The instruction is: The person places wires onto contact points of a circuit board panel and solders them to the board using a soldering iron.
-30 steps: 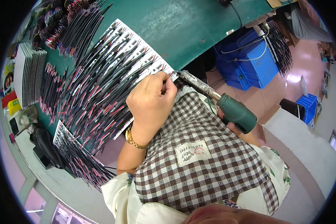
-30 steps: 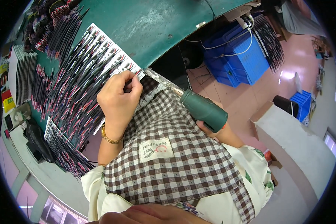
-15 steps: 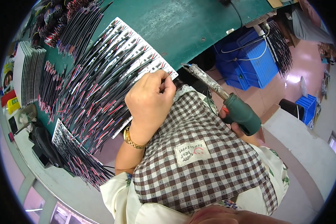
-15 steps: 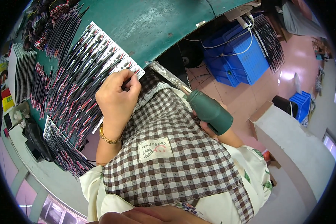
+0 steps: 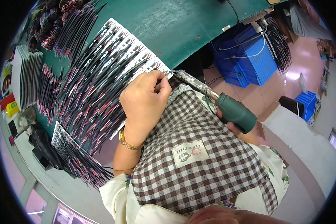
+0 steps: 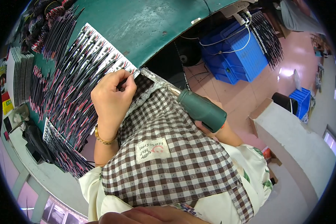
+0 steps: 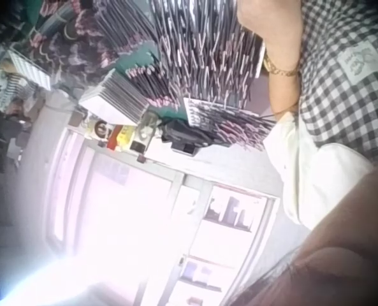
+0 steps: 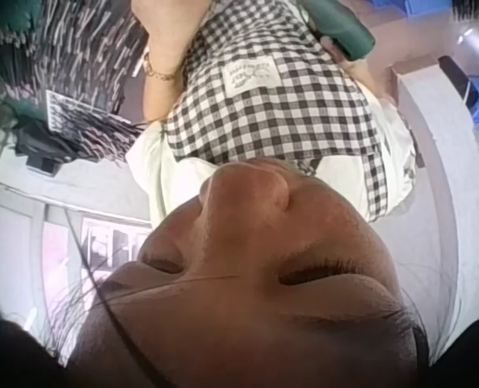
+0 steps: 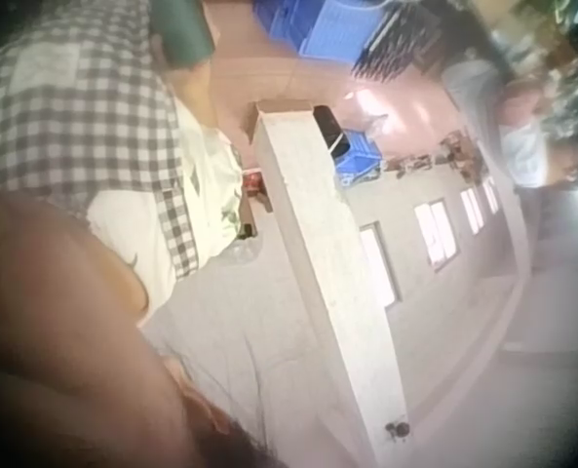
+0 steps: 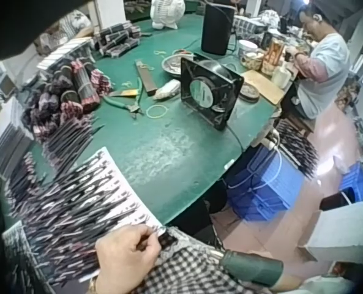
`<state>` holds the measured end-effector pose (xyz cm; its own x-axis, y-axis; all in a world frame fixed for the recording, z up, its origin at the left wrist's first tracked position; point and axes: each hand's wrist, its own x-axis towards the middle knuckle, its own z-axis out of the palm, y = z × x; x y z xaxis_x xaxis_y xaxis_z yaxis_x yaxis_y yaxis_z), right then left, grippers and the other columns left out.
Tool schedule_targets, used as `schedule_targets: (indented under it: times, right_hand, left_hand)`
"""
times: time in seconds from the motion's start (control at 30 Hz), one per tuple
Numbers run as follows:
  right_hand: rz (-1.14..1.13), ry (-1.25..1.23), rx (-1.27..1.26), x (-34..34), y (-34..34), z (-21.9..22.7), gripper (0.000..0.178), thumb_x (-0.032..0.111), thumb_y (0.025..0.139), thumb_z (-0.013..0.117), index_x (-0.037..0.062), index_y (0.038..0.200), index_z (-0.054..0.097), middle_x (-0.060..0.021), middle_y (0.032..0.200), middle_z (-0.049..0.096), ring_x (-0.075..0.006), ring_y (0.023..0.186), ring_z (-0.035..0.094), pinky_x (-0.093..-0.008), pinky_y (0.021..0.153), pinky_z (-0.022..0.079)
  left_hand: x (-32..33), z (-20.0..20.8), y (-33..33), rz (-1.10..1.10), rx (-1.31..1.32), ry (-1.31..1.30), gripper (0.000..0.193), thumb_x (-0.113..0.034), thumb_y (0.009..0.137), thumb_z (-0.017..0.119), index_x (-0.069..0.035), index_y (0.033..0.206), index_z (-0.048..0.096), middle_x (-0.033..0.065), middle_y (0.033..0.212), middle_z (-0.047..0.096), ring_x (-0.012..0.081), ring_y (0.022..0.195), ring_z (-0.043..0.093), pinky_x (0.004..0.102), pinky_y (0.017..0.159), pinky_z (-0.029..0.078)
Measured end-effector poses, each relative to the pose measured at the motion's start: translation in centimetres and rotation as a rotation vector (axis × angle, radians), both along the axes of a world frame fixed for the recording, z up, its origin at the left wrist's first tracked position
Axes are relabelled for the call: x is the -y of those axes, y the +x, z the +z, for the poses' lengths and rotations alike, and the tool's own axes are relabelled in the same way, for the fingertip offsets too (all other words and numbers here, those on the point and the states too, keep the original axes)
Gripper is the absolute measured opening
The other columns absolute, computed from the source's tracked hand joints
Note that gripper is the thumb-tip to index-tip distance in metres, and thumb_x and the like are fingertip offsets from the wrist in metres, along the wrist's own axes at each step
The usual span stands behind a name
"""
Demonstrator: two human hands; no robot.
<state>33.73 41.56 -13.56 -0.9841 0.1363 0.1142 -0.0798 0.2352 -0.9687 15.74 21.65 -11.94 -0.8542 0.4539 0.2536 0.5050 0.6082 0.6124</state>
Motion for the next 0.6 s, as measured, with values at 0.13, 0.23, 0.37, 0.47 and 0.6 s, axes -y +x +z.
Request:
schedule_targets:
  times: [0.13, 0.23, 0.37, 0.47, 0.6]
  right_hand:
    - [-0.057, -0.193, 0.239, 0.5, 1.4, -0.5, 0.035, 0.027, 0.076, 0.068, 0.0007, 0.097, 0.062, -0.0129, 0.095, 0.062, -0.0265, 0.080, 0.061, -0.0329, 0.071, 0.048]
    - [0.057, -0.212, 0.347, -0.3, 2.5, -0.2, 0.051, 0.033, 0.089, 0.062, 0.0003, 0.126, 0.046, -0.0049, 0.109, 0.053, -0.0124, 0.101, 0.048, -0.0283, 0.089, 0.038]
    - [-0.138, -0.121, 0.284, 0.6, 1.9, -0.3, 0.035, 0.032, 0.076, 0.067, 0.0031, 0.096, 0.063, -0.0091, 0.090, 0.063, -0.0242, 0.075, 0.062, -0.0324, 0.068, 0.049]
    - [-0.062, -0.014, 0.273, 0.0, 0.8, -0.1, 0.037, 0.032, 0.073, 0.068, 0.0035, 0.096, 0.062, -0.0098, 0.089, 0.062, -0.0255, 0.075, 0.062, -0.0323, 0.068, 0.049]
    - [-0.037, 0.103, 0.106, -0.5, 0.8, 0.2, 0.038, 0.031, 0.070, 0.070, 0.0043, 0.096, 0.062, -0.0100, 0.088, 0.061, -0.0266, 0.074, 0.061, -0.0323, 0.067, 0.049]
  left_hand:
    - [0.0, -0.2, 0.2, -0.007, -0.047, 0.002, 0.009, -0.005, 0.069, 0.071, -0.008, 0.070, 0.063, 0.0016, 0.058, 0.056, 0.0171, 0.048, 0.055, 0.0288, 0.044, 0.042]
    - [-0.2, -0.6, 0.1, -0.013, -0.049, 0.003, 0.010, -0.005, 0.068, 0.071, -0.008, 0.071, 0.062, 0.0015, 0.058, 0.055, 0.0171, 0.048, 0.055, 0.0287, 0.045, 0.042]
    - [0.2, -0.2, 0.3, 0.003, -0.074, 0.026, 0.010, -0.005, 0.068, 0.071, -0.008, 0.071, 0.062, 0.0015, 0.058, 0.055, 0.0170, 0.048, 0.055, 0.0286, 0.045, 0.042]
    - [0.3, -0.1, 0.0, 0.014, -0.013, -0.015, 0.008, -0.004, 0.069, 0.071, -0.006, 0.072, 0.064, 0.0033, 0.060, 0.057, 0.0149, 0.048, 0.054, 0.0264, 0.046, 0.042]
    - [-0.1, 0.9, -0.8, -0.016, 0.139, -0.074, 0.005, -0.006, 0.073, 0.069, -0.003, 0.075, 0.066, 0.0062, 0.062, 0.061, 0.0121, 0.048, 0.054, 0.0236, 0.048, 0.042]
